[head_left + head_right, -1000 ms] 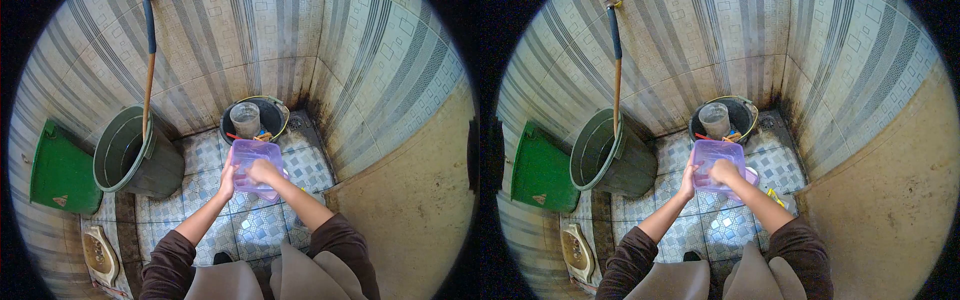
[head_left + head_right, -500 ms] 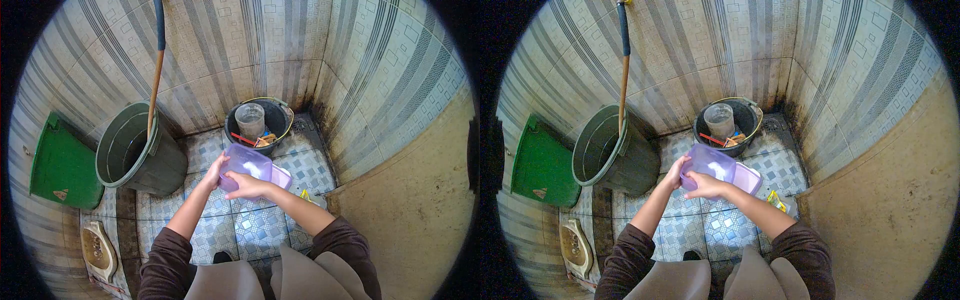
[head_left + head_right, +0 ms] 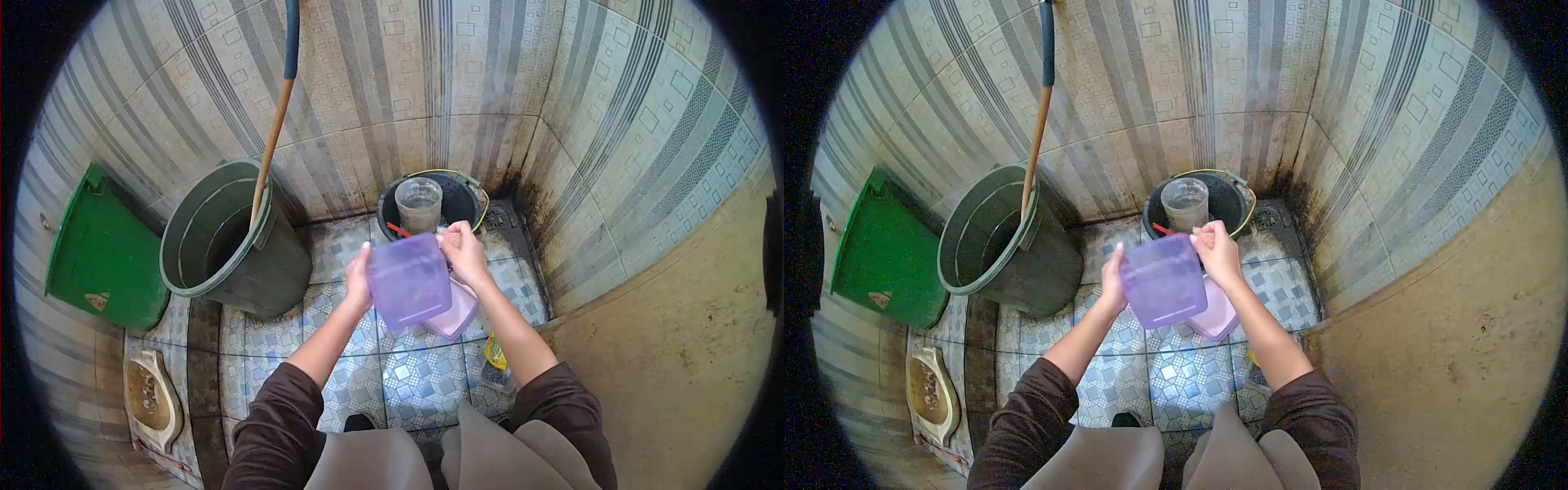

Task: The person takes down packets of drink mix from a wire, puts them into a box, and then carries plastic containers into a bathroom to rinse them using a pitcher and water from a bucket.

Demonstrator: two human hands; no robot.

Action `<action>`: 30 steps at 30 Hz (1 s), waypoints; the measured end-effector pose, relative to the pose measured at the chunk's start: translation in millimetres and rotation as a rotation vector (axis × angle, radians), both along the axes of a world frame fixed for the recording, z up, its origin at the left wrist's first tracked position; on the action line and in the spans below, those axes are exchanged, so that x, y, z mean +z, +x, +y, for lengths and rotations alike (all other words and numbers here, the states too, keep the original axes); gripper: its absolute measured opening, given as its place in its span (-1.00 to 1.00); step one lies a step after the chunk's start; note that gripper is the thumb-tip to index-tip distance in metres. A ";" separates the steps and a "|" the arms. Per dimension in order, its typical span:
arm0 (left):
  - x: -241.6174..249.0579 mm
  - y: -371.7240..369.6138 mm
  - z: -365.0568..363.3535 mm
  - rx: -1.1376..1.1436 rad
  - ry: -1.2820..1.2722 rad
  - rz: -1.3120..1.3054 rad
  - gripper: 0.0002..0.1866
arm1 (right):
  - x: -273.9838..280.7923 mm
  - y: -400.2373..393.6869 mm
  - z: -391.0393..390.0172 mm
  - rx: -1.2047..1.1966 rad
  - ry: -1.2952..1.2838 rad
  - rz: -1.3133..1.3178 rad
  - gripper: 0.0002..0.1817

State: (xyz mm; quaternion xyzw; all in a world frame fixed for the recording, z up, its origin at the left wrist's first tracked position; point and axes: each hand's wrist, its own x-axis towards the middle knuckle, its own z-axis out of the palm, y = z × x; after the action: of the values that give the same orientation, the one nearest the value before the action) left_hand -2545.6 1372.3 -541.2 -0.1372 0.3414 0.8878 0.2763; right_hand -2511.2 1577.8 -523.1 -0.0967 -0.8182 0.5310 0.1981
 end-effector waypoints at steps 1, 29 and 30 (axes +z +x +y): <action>2.8 2.4 4.6 0.049 -0.390 0.321 -0.60 | 1.8 -0.9 -5.2 0.029 -0.074 0.101 -0.78; -24.3 40.3 27.0 0.418 -0.649 0.442 -0.64 | -132.6 28.1 -42.7 -0.362 -1.449 -0.009 -0.72; -15.7 46.9 29.7 0.338 -0.802 0.765 -0.67 | -129.6 27.8 -39.4 -0.270 -1.563 -0.114 -0.72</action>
State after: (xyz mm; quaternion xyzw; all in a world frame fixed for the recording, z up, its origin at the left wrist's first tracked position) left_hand -2498.7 1402.0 -556.9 0.0468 0.7001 0.7073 -0.0862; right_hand -2483.4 1538.4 -652.7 -0.3330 -0.1989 0.9170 0.0933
